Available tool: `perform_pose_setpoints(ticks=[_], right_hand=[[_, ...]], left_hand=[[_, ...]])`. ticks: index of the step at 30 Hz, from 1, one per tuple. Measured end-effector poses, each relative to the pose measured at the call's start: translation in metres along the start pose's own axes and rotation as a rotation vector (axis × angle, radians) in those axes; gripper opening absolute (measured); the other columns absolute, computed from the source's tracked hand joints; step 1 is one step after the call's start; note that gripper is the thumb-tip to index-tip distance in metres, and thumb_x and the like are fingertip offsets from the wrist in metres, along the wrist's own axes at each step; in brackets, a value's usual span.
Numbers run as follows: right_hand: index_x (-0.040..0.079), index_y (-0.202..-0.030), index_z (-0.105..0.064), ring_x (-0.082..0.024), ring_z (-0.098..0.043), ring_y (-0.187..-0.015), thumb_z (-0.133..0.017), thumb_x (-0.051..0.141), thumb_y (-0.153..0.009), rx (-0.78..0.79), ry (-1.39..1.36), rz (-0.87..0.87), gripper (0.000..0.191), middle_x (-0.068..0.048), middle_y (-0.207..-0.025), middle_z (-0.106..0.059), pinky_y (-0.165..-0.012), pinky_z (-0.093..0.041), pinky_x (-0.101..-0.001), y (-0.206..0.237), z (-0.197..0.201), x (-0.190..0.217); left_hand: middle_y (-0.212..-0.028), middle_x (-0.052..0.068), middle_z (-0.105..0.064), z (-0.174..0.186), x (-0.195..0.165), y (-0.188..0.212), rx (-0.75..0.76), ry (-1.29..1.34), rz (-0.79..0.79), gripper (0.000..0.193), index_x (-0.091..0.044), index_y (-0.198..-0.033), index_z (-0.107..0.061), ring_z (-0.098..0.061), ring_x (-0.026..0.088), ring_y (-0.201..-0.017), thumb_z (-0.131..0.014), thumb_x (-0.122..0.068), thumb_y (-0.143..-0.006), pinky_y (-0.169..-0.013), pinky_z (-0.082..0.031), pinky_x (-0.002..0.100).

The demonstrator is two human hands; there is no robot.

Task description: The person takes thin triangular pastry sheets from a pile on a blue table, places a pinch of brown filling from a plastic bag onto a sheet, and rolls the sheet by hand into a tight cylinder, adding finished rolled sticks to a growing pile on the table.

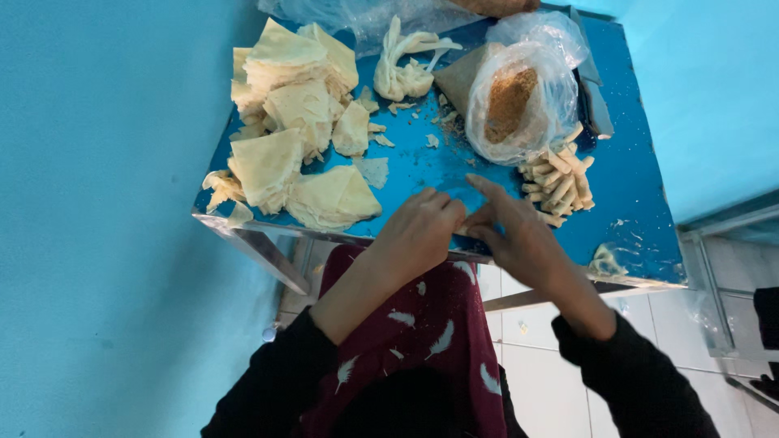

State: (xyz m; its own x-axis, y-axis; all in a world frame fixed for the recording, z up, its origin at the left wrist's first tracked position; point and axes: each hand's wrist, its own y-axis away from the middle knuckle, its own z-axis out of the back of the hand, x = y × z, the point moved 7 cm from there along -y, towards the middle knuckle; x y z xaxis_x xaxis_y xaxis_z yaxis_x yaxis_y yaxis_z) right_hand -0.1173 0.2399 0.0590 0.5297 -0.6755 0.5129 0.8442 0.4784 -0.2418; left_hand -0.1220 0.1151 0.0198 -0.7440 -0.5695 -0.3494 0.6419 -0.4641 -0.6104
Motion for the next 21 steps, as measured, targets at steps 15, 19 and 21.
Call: perform_pose_setpoints(ticks=[15, 19, 21], right_hand=[[0.003, -0.147, -0.035, -0.035, -0.071, -0.093, -0.064, -0.007, -0.092, -0.27, 0.309, 0.22, 0.063, -0.014, -0.098, -0.073, -0.079, -0.056, -0.0451, 0.026, -0.01, 0.017], [0.005, -0.146, -0.035, -0.033, -0.071, -0.086, -0.064, -0.006, -0.09, -0.058, -0.021, -0.072, 0.064, -0.016, -0.093, -0.07, -0.073, -0.056, -0.0431, -0.006, -0.006, -0.017], [0.005, -0.149, -0.031, -0.033, -0.07, -0.08, -0.063, -0.006, -0.088, 0.066, -0.181, -0.189, 0.069, -0.018, -0.088, -0.067, -0.073, -0.056, -0.0433, -0.016, -0.007, -0.029]], left_hand=[[-0.094, 0.01, -0.061, 0.0, -0.006, 0.014, -0.053, -0.119, -0.104, 0.011, -0.006, -0.093, -0.062, -0.062, 0.029, -0.097, -0.066, -0.006, -0.082, -0.081, -0.054, 0.04], [-0.087, 0.015, -0.067, -0.009, 0.027, -0.015, 0.103, 0.167, 0.121, 0.003, -0.008, -0.086, -0.068, -0.066, 0.036, -0.089, -0.071, -0.01, -0.085, -0.077, -0.053, 0.048], [-0.084, 0.016, -0.07, -0.013, 0.04, -0.023, 0.195, 0.23, 0.224, 0.009, -0.007, -0.084, -0.07, -0.07, 0.037, -0.085, -0.073, -0.014, -0.088, -0.076, -0.055, 0.05]])
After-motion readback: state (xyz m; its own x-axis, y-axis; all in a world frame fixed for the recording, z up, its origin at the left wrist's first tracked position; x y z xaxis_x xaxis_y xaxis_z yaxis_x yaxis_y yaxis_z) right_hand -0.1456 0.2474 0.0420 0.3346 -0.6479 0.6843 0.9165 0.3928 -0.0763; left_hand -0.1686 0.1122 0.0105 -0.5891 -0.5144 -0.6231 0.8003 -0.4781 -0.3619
